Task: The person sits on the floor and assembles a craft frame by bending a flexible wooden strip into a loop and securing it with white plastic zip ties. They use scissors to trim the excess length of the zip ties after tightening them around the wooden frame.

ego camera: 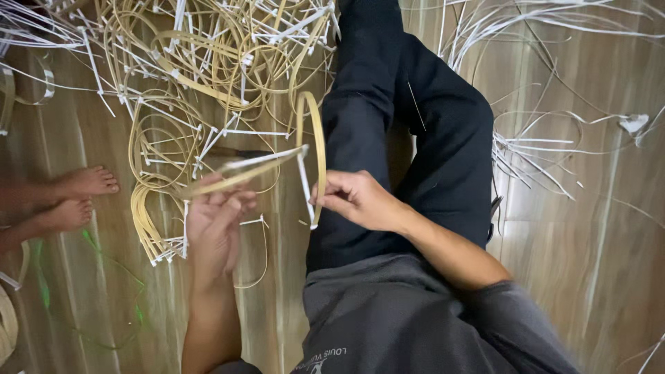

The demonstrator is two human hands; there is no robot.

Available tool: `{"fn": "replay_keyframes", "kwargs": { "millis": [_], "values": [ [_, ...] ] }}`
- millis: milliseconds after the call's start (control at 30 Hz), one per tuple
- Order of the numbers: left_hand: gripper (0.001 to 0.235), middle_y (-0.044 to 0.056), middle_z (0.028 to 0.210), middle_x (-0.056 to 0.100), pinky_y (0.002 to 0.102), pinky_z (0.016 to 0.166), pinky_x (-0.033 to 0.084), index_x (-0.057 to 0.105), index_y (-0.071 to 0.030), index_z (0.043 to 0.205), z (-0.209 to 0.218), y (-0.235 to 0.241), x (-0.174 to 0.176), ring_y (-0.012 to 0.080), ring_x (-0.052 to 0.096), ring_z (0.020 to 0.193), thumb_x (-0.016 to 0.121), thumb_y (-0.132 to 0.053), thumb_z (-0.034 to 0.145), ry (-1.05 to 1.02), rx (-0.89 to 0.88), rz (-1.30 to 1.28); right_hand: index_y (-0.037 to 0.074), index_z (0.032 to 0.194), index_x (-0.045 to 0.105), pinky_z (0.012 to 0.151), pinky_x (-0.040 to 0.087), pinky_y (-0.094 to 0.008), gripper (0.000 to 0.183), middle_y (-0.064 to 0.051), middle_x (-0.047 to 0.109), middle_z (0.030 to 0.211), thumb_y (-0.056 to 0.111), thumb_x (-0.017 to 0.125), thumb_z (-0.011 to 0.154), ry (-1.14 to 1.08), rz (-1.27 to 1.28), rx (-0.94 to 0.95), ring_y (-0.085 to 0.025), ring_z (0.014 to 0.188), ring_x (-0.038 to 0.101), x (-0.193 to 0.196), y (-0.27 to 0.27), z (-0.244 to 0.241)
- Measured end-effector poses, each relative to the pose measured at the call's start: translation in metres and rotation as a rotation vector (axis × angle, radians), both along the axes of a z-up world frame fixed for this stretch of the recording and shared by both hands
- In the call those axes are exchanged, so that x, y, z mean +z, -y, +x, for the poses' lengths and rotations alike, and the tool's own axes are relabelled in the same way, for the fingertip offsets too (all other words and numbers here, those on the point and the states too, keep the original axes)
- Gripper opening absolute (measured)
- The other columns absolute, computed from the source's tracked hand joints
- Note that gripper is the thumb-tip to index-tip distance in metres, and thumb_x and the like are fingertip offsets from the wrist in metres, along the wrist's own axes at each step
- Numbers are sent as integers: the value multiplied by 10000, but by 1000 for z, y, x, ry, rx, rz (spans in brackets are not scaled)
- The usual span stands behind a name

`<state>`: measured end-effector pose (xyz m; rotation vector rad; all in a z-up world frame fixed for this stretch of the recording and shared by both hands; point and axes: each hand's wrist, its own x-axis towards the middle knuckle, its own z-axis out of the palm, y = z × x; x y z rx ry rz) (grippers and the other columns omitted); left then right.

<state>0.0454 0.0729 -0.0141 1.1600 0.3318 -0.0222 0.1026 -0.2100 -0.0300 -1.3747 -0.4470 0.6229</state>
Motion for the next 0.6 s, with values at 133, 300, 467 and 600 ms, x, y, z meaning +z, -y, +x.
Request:
{"fn": "replay_keyframes", "kwargs": {
  "millis": [133,300,467,600],
  "values": [
    [280,181,1280,662,447,1044,557,566,-4,1300,16,19,-4,282,659,1209,639,-46,1033,109,80,-76,15,1083,670,800,601,-292,108,-89,778,978,61,665,985,89,-127,119,-152,923,771,2,-15,-6],
    [243,142,1342,669,469,1112,530,595,-31,1258,33,38,-16,272,624,1306,622,-43,1017,186,147,-215,11,1069,666,788,582,-354,100,-131,732,953,42,657,974,266,-124,169,-264,911,742,-3,-30,-8],
    [159,152,1187,704,428,1045,555,561,-66,1237,43,36,-33,266,682,1166,577,-56,1079,233,263,-309,4,1002,644,735,514,-443,77,-159,635,838,53,680,955,508,-186,155,-358,830,640,-12,-29,-8],
    [233,140,1030,696,365,915,561,566,24,1351,44,34,-38,211,675,946,562,-77,1140,198,194,-82,-7,994,636,708,495,-455,80,-173,604,813,58,671,963,595,-244,137,-369,792,612,-21,-28,-4]
  ]
}}
